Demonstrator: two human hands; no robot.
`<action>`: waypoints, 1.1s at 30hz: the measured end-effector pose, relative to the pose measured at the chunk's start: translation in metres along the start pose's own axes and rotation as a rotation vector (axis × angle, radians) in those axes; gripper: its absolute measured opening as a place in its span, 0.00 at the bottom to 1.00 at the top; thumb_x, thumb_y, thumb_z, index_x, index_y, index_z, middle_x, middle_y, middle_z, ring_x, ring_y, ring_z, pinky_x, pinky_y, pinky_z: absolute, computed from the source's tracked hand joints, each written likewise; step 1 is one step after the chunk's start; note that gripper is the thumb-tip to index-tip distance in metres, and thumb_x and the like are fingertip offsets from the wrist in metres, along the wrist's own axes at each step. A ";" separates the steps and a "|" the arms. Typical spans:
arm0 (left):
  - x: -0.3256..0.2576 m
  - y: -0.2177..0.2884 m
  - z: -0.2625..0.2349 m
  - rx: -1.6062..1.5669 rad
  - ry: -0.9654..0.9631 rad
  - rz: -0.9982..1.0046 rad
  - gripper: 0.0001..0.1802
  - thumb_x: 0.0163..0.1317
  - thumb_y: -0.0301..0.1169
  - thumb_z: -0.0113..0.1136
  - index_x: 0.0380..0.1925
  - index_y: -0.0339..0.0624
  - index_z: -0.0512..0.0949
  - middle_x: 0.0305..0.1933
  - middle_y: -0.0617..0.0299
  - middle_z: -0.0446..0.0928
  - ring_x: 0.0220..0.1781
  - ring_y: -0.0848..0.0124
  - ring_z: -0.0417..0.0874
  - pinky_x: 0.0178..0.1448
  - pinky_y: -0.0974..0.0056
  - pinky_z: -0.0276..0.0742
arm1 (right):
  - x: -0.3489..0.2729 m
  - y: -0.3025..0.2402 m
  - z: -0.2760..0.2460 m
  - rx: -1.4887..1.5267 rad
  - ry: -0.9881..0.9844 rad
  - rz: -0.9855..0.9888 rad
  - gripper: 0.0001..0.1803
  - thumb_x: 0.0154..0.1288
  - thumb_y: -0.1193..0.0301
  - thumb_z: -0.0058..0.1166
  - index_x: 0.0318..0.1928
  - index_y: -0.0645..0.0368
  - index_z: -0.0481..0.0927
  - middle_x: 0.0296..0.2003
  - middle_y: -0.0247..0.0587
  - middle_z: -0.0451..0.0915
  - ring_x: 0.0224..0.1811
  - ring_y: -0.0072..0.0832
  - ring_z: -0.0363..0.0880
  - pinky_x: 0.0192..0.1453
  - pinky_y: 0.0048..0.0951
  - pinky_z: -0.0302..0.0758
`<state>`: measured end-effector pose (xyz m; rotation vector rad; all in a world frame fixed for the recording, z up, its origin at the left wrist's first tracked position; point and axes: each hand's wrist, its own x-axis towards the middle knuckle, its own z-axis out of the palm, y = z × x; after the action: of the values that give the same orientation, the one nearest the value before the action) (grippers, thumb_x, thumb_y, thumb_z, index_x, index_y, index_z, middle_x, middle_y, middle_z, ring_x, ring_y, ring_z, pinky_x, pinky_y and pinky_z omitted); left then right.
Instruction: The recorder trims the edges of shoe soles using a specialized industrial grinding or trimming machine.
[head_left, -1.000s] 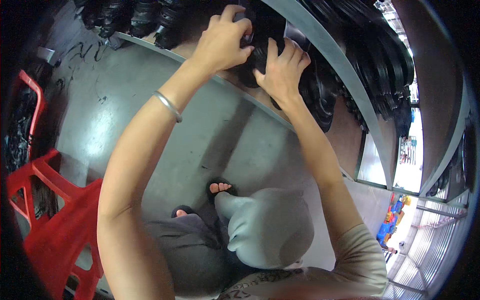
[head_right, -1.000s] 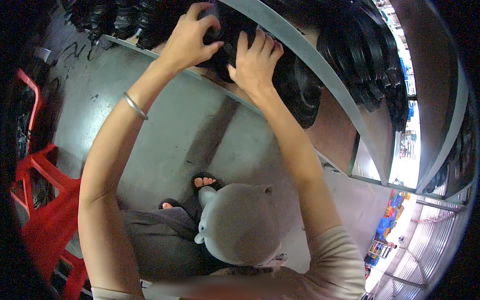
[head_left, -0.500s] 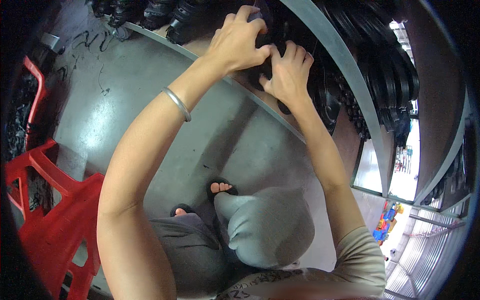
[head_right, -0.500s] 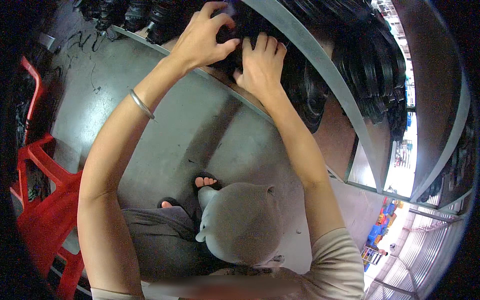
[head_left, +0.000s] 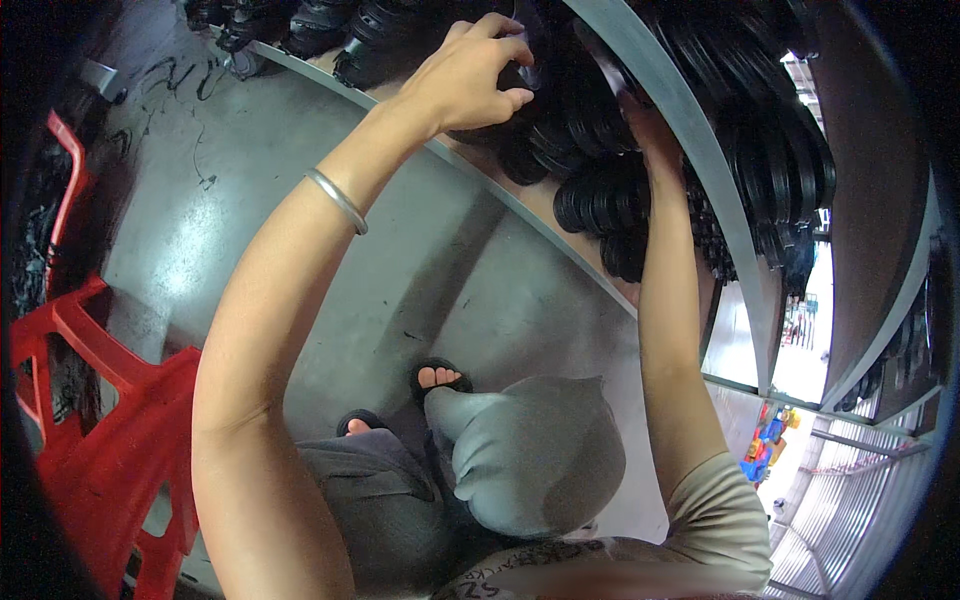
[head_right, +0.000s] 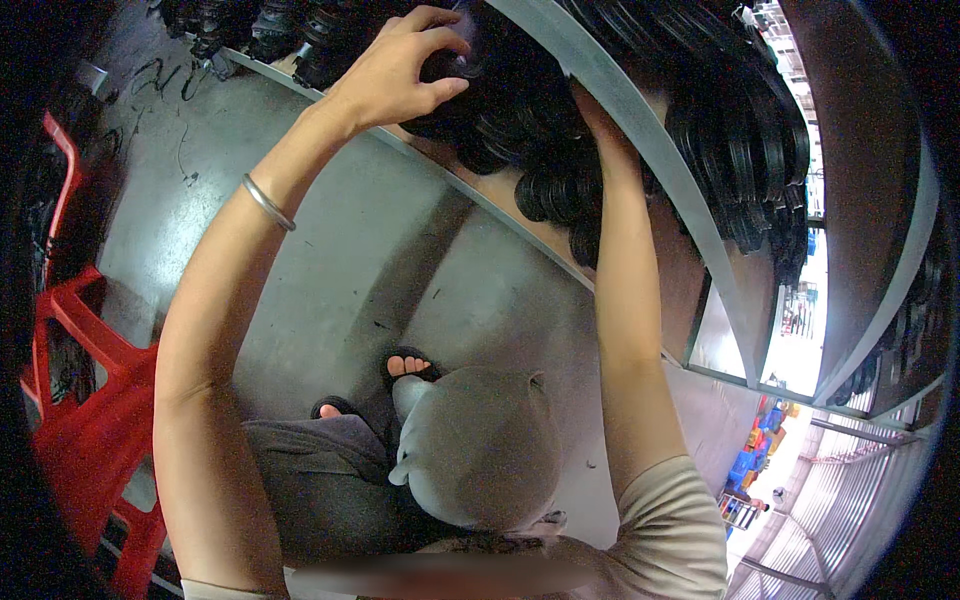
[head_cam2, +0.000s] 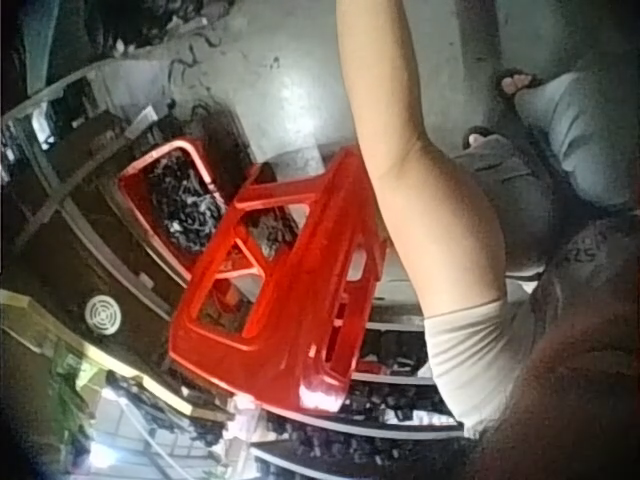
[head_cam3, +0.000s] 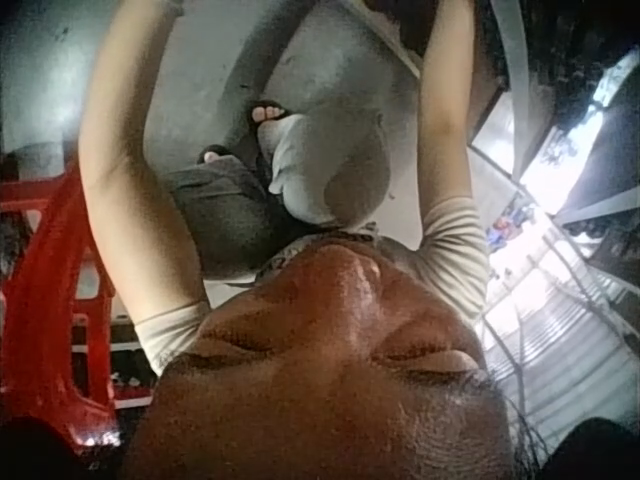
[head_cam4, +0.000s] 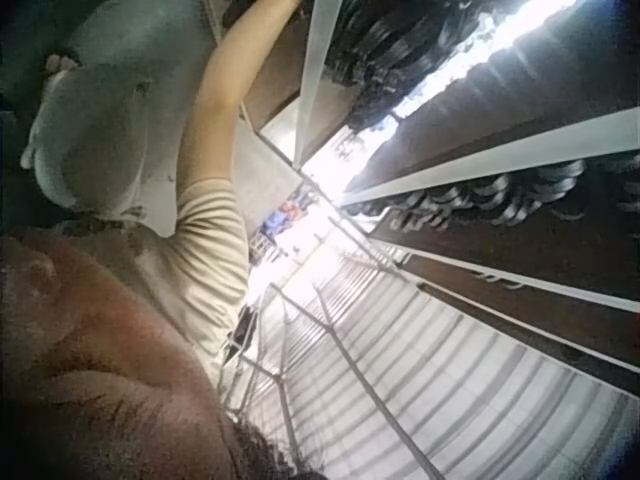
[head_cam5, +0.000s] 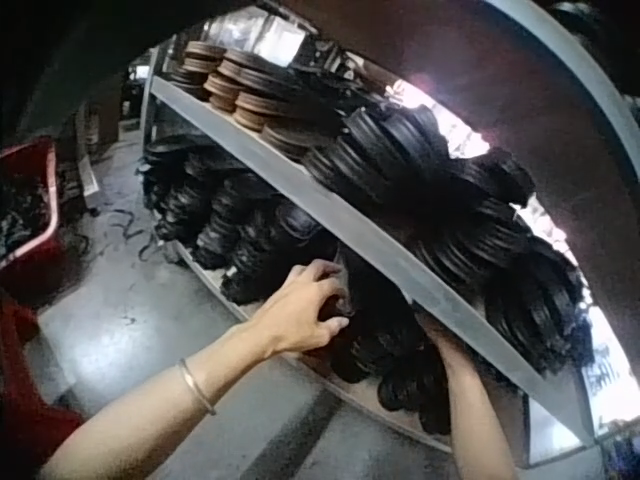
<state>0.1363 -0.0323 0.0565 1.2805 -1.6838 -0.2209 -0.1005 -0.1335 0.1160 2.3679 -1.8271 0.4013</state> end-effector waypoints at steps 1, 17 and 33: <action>0.005 0.006 0.003 -0.009 0.012 0.003 0.19 0.48 0.33 0.67 0.42 0.44 0.80 0.61 0.55 0.67 0.60 0.50 0.68 0.64 0.55 0.68 | 0.019 0.036 0.007 -0.020 0.015 0.003 0.30 0.58 0.52 0.58 0.55 0.59 0.75 0.53 0.52 0.76 0.58 0.43 0.72 0.62 0.40 0.64; -0.021 0.078 0.051 0.336 -0.125 0.468 0.06 0.42 0.26 0.59 0.23 0.39 0.74 0.31 0.59 0.71 0.37 0.67 0.77 0.32 0.70 0.78 | 0.011 0.065 0.020 1.060 -0.480 -0.256 0.43 0.33 0.75 0.72 0.57 0.43 0.72 0.60 0.36 0.69 0.65 0.38 0.63 0.72 0.37 0.57; -0.025 0.070 0.092 0.368 -0.258 0.087 0.10 0.51 0.21 0.55 0.34 0.28 0.72 0.41 0.44 0.71 0.34 0.55 0.84 0.31 0.59 0.83 | -0.035 0.059 0.021 0.067 0.170 -0.349 0.21 0.51 0.75 0.64 0.49 0.56 0.77 0.54 0.47 0.73 0.59 0.42 0.71 0.58 0.46 0.73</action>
<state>0.0204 -0.0172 0.0398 1.4904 -2.0653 -0.0227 -0.1630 -0.1214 0.0821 2.5403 -1.3148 0.6051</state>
